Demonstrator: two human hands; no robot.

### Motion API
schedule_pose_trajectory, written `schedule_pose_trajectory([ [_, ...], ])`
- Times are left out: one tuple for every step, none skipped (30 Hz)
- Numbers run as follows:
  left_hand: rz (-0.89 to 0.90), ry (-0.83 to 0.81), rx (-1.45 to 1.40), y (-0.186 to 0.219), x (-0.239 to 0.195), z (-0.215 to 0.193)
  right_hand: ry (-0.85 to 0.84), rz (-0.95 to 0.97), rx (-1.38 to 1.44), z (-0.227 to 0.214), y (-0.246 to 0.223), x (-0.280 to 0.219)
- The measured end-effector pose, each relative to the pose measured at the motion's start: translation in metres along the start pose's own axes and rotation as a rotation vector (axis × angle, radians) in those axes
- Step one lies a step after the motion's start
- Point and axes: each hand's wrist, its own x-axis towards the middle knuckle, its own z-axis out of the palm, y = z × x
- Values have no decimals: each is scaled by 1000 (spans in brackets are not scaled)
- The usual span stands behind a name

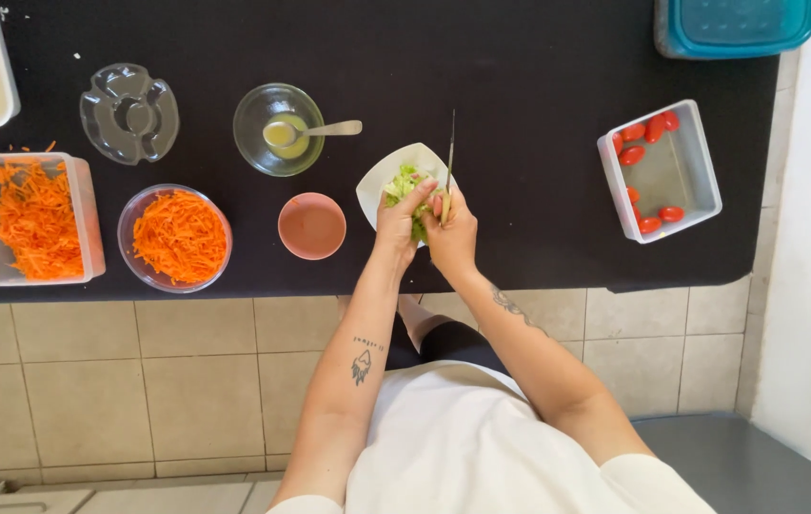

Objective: The person washes garlic cloves in a colander at the sink, then moves to a table to chop lettuce with a knife. They retrieve a bowl from a cabinet, add shredded carrots, and continue chopping lettuce into the bowl.

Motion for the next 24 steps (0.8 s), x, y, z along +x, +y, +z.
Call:
schedule_pose_trajectory([
  [40,36,-22,0,2,1,-9,-7,16,-1,-3,-1],
  [78,79,-44,-1,2,0,-22,-10,33,-1,-5,-4],
  [83,84,-49,0,4,0,-30,-13,32,-3,-2,-6],
  [157,106,-61,0,7,1,-79,-28,197,-5,0,-7],
  [230,129,-74,1,9,2,-128,-41,362,-6,3,-8],
  [234,130,-79,7,4,3,-133,-45,361,-5,-2,-12],
  [265,86,-80,12,-1,5,-115,-25,414,-5,-7,-15],
  [289,44,-78,15,-8,6,-94,2,464,-6,-11,-22],
  [286,47,-79,11,-6,4,-95,5,460,-4,-1,-18],
  [265,56,-84,9,-3,2,-34,-20,405,-1,9,-13],
  [244,65,-88,8,0,1,27,-45,349,2,18,-9],
  [248,65,-89,14,-11,6,25,-48,351,5,22,-7],
  [215,55,-108,21,-22,11,58,-49,291,7,25,-5],
  [175,44,-125,25,-34,16,95,-46,229,8,29,-5],
  [173,43,-124,22,-27,17,97,-46,227,8,26,-3],
  [183,58,-111,19,-22,16,97,-48,208,8,23,-4],
  [193,72,-98,16,-16,15,96,-51,188,8,20,-4],
  [194,73,-100,17,-15,14,95,-52,187,9,19,-5],
  [241,115,-5,18,-14,13,24,-34,287,9,18,-5],
  [287,154,94,19,-13,13,-44,-16,387,9,16,-6],
  [286,153,95,20,-14,11,-42,-16,388,1,10,-9],
  [361,170,148,23,-14,9,-112,1,419,-5,3,-11],
  [436,187,202,27,-13,7,-183,17,451,-11,-4,-13],
  [438,183,201,30,-11,3,-181,13,451,-16,3,-9],
])
